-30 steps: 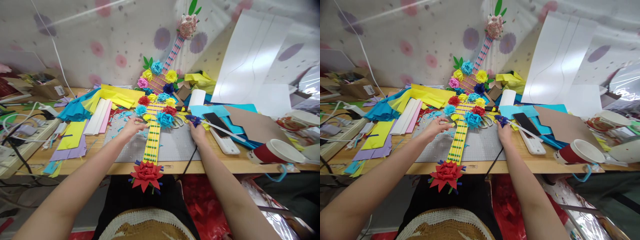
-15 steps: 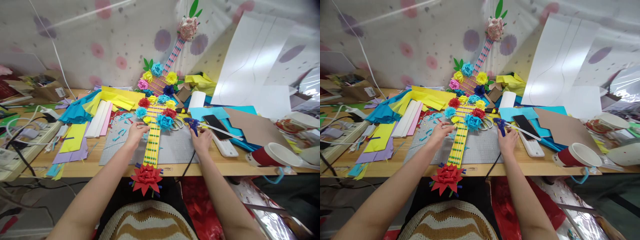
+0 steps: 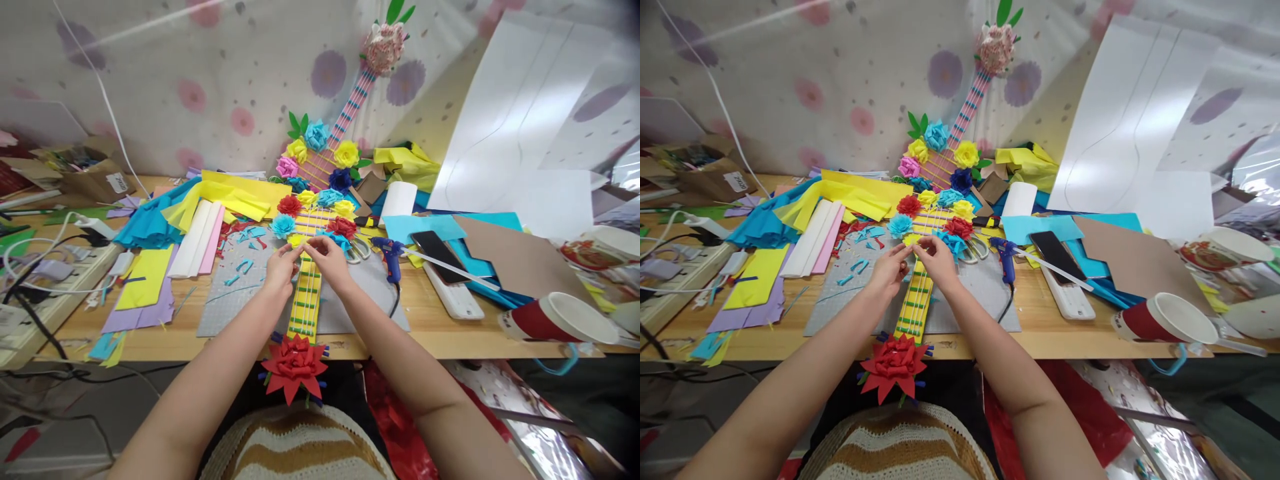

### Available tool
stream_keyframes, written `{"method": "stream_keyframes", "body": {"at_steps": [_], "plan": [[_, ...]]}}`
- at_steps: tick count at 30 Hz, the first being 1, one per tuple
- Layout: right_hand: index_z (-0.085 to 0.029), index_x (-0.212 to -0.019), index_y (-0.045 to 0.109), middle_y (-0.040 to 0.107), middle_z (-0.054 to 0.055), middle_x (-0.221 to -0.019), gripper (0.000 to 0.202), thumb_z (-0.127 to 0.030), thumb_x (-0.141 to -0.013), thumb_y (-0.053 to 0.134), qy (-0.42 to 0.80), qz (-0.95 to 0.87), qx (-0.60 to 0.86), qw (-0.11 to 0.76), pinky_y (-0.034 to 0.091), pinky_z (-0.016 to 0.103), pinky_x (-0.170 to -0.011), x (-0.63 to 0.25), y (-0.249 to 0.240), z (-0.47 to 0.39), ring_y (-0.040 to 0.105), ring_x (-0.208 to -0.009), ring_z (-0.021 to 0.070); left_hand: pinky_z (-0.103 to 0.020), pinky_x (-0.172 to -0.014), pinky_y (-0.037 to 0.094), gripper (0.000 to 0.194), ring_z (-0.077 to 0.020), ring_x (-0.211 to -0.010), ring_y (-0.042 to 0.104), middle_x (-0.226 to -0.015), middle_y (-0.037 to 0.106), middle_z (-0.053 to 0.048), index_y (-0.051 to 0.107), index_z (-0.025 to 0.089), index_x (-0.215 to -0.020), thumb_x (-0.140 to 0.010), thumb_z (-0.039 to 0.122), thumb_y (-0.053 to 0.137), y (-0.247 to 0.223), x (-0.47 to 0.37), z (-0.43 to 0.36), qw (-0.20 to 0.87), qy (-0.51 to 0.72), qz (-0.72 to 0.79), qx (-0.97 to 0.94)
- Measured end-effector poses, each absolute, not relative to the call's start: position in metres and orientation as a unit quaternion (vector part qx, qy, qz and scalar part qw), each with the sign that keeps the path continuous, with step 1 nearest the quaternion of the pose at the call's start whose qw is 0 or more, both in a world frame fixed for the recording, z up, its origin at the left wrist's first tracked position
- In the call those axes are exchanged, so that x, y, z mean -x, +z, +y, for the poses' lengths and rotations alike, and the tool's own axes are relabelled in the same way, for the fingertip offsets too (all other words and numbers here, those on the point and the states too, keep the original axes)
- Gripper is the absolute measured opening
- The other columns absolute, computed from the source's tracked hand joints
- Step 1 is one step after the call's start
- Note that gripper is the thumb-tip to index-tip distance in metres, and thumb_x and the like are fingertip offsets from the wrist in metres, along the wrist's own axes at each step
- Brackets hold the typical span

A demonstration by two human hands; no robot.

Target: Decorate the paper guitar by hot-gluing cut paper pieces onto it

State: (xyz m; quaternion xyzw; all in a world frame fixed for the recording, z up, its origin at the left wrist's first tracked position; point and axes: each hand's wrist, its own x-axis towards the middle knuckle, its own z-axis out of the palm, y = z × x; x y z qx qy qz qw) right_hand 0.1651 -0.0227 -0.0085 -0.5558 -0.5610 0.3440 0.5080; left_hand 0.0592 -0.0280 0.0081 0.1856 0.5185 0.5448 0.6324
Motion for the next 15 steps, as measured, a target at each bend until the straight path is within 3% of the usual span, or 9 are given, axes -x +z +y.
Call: {"method": "stream_keyframes", "body": {"at_steps": [7,10,15], "plan": [[-0.021,-0.072,0.054,0.06,0.001,-0.074,0.017,-0.036,-0.068,0.058,0.387,-0.527,0.55,0.52,0.045,0.028,-0.073,-0.163,-0.008,-0.016,0.054,-0.07,0.0134,-0.017,-0.047,0.035,0.046,-0.0007,-0.043,0.042,-0.067,0.059,0.005,0.056,0.016,-0.099,-0.059,0.018,0.077,0.001,-0.055,-0.025,0.637,0.519,0.522,-0.23],[-0.019,-0.07,0.056,0.057,-0.001,-0.068,0.021,-0.038,-0.064,0.062,0.44,-0.526,0.545,0.482,0.044,0.027,-0.067,-0.171,0.0,-0.012,0.051,-0.064,0.0115,-0.018,-0.049,0.035,0.047,-0.0048,-0.052,0.05,-0.068,0.06,0.003,0.055,0.016,-0.097,-0.057,0.022,0.078,0.001,-0.048,-0.022,0.614,0.505,0.538,-0.278],[-0.016,-0.065,0.058,0.055,-0.004,-0.06,0.02,-0.034,-0.059,0.067,0.504,-0.558,0.527,0.395,0.04,0.025,-0.062,-0.182,0.018,-0.006,0.047,-0.057,0.008,-0.018,-0.046,0.03,0.053,-0.0052,-0.053,0.048,-0.07,0.062,0.003,0.05,0.017,-0.093,-0.05,0.023,0.08,0.006,-0.04,-0.018,0.597,0.502,0.531,-0.332]]}}
